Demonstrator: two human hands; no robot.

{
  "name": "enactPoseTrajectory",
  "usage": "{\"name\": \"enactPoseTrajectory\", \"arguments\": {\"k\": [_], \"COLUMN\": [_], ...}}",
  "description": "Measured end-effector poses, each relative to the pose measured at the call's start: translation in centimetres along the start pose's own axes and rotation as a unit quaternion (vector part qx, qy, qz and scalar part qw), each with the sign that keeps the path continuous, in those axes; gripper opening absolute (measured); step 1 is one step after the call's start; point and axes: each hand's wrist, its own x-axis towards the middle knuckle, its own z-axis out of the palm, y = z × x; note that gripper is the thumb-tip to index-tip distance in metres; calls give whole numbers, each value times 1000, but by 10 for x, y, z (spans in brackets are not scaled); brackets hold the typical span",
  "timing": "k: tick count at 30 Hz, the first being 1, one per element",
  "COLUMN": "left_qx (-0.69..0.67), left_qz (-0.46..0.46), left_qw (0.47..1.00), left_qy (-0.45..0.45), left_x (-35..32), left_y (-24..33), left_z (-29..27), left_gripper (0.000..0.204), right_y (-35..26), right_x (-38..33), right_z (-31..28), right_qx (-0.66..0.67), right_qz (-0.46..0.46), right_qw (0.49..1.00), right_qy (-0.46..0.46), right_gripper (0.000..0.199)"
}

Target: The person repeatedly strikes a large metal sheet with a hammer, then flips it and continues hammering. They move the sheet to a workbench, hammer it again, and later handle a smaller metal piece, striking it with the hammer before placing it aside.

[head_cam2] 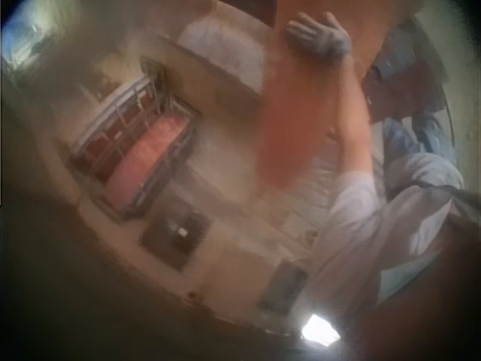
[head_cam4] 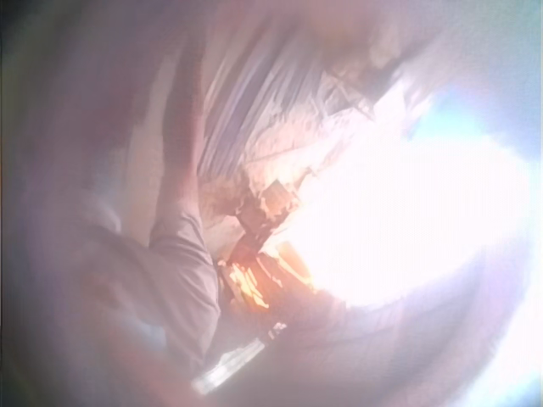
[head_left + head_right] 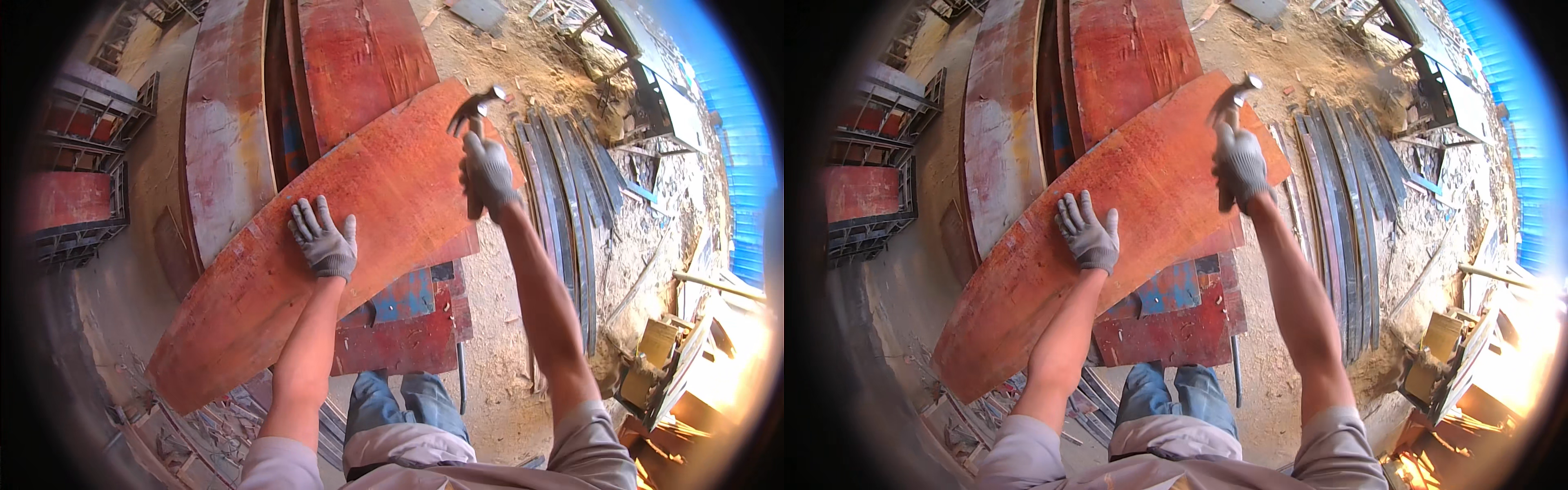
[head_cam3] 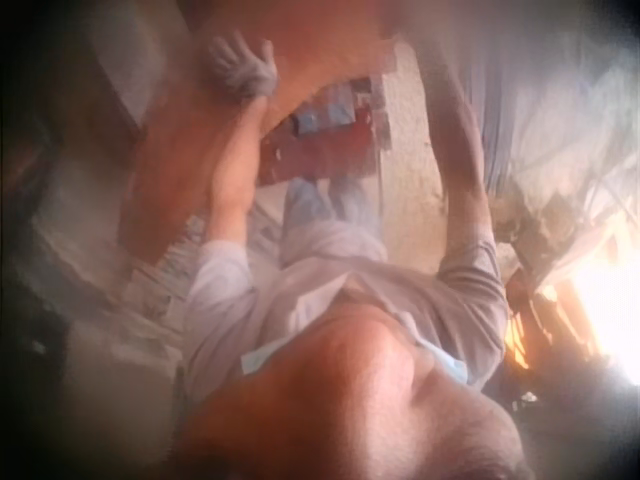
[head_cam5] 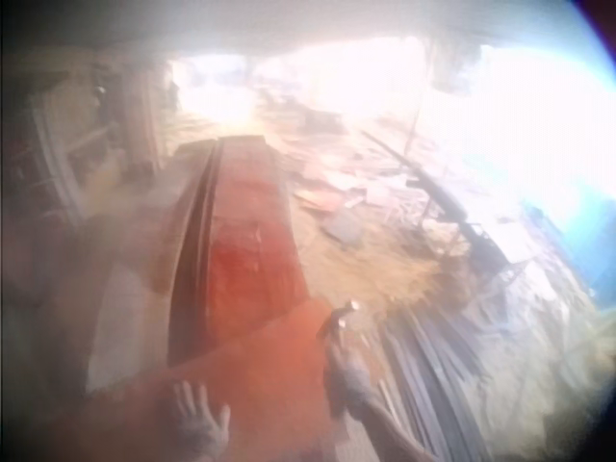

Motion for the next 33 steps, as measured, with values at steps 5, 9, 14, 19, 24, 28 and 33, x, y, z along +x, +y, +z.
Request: {"name": "enactPoseTrajectory", "arguments": {"k": [5, 9, 14, 19, 24, 28, 33], "left_qx": [10, 19, -5, -16, -18, -29, -8], "left_qz": [-10, -32, -22, -11, -4, -6, 3], "left_qw": [999, 996, 998, 999, 1000, 1000, 999], "left_qy": [-53, -75, -60, -48, -10, 5, -31], "left_x": [0, 3, 0, 3, 25, 19, 0], "left_y": [-7, -17, -26, -24, -16, -16, -16], "left_z": [2, 4, 6, 5, 5, 3, 2], "left_gripper": [80, 81, 82, 81, 79, 80, 81], "right_y": [-26, -24, -24, -19, 5, 13, 3], "right_x": [111, 177, 180, 136, 95, 70, 69], "right_z": [47, 85, 107, 91, 144, 158, 122], "right_qx": [-32, -284, -43, -206, -281, -315, -244], "right_qz": [38, -78, 39, -32, -130, 35, 35], "right_qw": [998, 942, 996, 968, 927, 941, 967], "right_qy": [-49, -160, -74, -141, 211, 121, 56], "right_gripper": [31, 20, 17, 30, 47, 49, 54]}}
